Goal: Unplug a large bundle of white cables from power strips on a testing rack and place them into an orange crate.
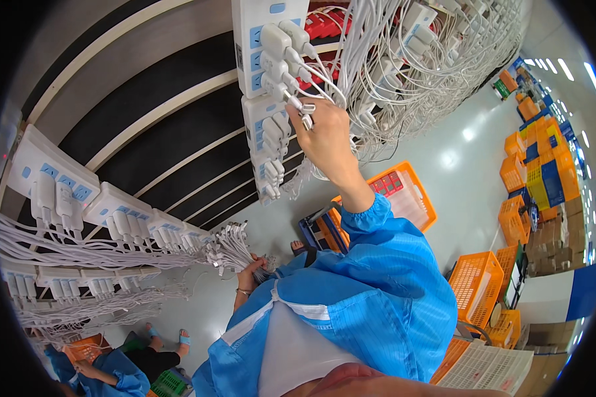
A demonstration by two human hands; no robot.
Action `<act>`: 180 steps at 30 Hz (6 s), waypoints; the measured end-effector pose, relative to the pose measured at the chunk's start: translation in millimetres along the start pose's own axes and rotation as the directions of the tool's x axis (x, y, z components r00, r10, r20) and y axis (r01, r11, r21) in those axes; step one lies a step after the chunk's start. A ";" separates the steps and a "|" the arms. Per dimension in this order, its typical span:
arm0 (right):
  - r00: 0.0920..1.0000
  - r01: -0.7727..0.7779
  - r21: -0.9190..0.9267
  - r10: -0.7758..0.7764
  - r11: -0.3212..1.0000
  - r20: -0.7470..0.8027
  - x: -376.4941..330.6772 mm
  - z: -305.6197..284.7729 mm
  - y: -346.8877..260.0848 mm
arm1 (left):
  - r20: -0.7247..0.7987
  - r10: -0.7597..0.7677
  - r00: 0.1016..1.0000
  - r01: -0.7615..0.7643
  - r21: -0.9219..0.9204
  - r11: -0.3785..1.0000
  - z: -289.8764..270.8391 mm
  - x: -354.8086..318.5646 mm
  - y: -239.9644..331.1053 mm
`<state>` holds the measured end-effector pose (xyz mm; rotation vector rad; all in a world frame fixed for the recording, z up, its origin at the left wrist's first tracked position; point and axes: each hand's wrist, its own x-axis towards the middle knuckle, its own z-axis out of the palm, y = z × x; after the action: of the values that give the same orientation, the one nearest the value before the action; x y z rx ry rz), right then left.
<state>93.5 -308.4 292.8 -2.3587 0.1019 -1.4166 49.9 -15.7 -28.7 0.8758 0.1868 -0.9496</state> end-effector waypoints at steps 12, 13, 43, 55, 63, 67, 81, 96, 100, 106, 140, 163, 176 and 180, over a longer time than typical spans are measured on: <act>0.907 -0.350 0.128 0.301 0.928 0.293 6.0 -23.9 -5.8 | -0.063 -0.021 0.998 0.022 0.009 1.000 10.2 -10.2 11.0; 0.833 -0.503 0.213 0.404 0.838 0.379 6.8 -29.8 -12.0 | -0.040 -0.013 0.999 0.013 0.010 1.000 3.1 -8.3 7.1; 0.913 -0.406 0.254 0.402 0.878 0.068 -15.8 -9.8 20.4 | -0.083 -0.004 0.997 -0.001 -0.055 0.998 4.5 -7.7 2.1; 0.986 -0.100 -0.279 0.132 0.955 0.098 2.0 -15.2 8.9 | -0.027 -0.015 1.000 0.014 -0.013 1.000 -5.4 9.5 -3.9; 0.995 -0.054 -0.342 0.079 0.938 0.059 2.3 -8.1 18.3 | -0.071 -0.041 0.997 0.037 -0.058 0.998 -3.0 7.5 -1.4; 0.990 -0.066 -0.135 0.082 0.989 0.112 4.2 -13.0 13.1 | -0.022 -0.010 1.000 0.010 0.004 1.000 0.6 -2.1 -1.6; 0.584 -0.737 0.392 0.227 0.551 0.779 -91.9 28.6 -5.5 | 0.002 0.043 0.999 -0.043 -0.015 0.999 -10.5 -12.1 -9.6; 0.738 -0.674 0.514 0.454 0.530 0.499 -103.5 30.5 36.8 | -0.020 0.034 0.999 -0.034 0.003 0.999 1.9 -17.5 -10.2; 0.774 -0.633 0.521 0.490 0.572 0.402 -102.9 23.1 37.6 | 0.004 0.049 0.999 -0.049 0.034 0.998 3.0 -18.8 -10.5; 0.784 -0.596 0.502 0.589 0.627 0.194 -107.0 35.4 55.7 | -0.018 0.044 0.999 -0.043 0.041 0.998 4.6 -15.7 -12.9; 0.793 -0.561 0.282 0.407 0.778 0.454 -66.9 10.4 25.0 | -0.036 0.030 0.999 -0.028 0.067 0.997 0.9 -21.0 -9.1; 0.827 -0.535 0.182 0.467 0.825 0.314 -100.7 27.6 14.1 | -0.042 0.053 0.998 -0.051 0.044 0.998 -1.6 -17.3 -14.1; 0.788 -0.535 -0.026 0.511 0.844 0.343 -90.6 33.1 21.5 | -0.016 0.017 1.000 -0.017 0.037 0.999 -1.9 -10.1 -7.2; 0.892 -0.319 -0.238 0.375 0.917 0.251 -79.7 35.2 3.6 | -0.052 -0.003 0.999 0.006 0.062 0.998 -4.4 -11.1 -8.3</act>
<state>85.5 -281.1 210.3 -2.5132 0.5745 -0.9118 37.9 -7.9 -30.7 0.9581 0.2051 -0.9414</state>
